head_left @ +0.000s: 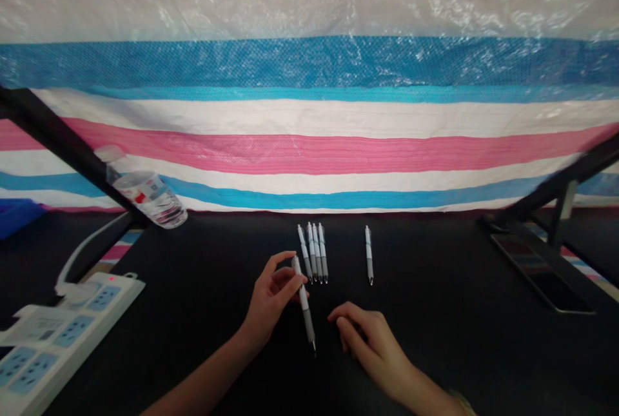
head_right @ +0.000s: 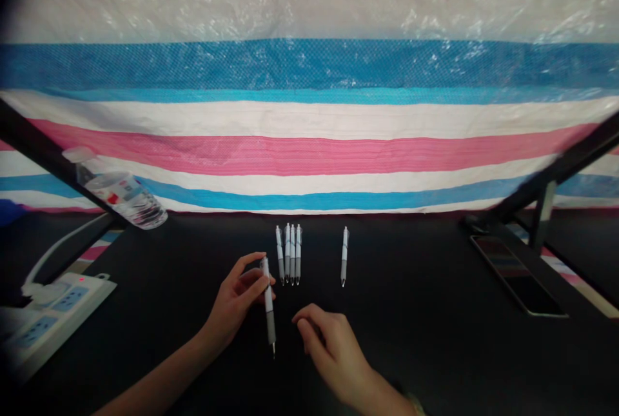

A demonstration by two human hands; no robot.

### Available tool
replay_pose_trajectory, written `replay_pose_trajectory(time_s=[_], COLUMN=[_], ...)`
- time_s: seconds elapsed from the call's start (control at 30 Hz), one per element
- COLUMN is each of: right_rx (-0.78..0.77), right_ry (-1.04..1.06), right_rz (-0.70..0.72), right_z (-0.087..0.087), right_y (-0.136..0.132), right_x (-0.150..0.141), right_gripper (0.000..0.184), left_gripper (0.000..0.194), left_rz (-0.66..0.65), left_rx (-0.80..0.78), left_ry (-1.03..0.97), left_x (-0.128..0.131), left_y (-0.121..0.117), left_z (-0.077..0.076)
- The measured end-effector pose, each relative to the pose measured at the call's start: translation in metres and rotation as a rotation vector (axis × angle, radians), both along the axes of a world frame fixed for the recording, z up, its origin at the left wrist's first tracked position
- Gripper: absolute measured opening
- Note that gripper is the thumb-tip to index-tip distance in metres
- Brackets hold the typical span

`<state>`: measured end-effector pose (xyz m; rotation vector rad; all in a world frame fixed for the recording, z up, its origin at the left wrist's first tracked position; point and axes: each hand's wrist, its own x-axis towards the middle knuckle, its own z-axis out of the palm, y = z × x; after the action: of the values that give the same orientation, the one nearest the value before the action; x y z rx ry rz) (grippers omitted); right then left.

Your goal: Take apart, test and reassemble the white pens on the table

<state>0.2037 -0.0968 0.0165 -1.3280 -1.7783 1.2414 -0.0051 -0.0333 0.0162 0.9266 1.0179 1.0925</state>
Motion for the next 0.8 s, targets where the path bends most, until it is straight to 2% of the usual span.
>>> replay_pose_trajectory(time_s=[0.2,0.33,0.5,0.67,0.8], right_rx=[-0.012,-0.004,0.005,0.010,0.127], right_ry=[0.006,0.009,0.007,0.005,-0.078], right_rz=[0.003,-0.007,-0.018,-0.012,-0.043], right_z=[-0.001,-0.003,-0.006,-0.006,-0.001], right_y=[-0.001,0.001,0.002,0.001,0.005], right_x=[-0.001,0.000,0.001,0.001,0.008], right_gripper=[0.041,0.043,0.043,0.042,0.036], left_gripper=[0.050,0.055,0.055,0.057,0.061], left_rz=[0.017,0.002,0.014,0.090,0.080], left_rx=[-0.001,-0.029,0.032,0.097,0.095], left_ry=[0.010,0.055,0.191,0.249,0.252], left_x=[0.001,-0.001,-0.005,-0.003,-0.003], left_y=[0.002,0.008,0.042,0.084,0.086], left_z=[-0.002,0.003,0.005,-0.006,-0.011])
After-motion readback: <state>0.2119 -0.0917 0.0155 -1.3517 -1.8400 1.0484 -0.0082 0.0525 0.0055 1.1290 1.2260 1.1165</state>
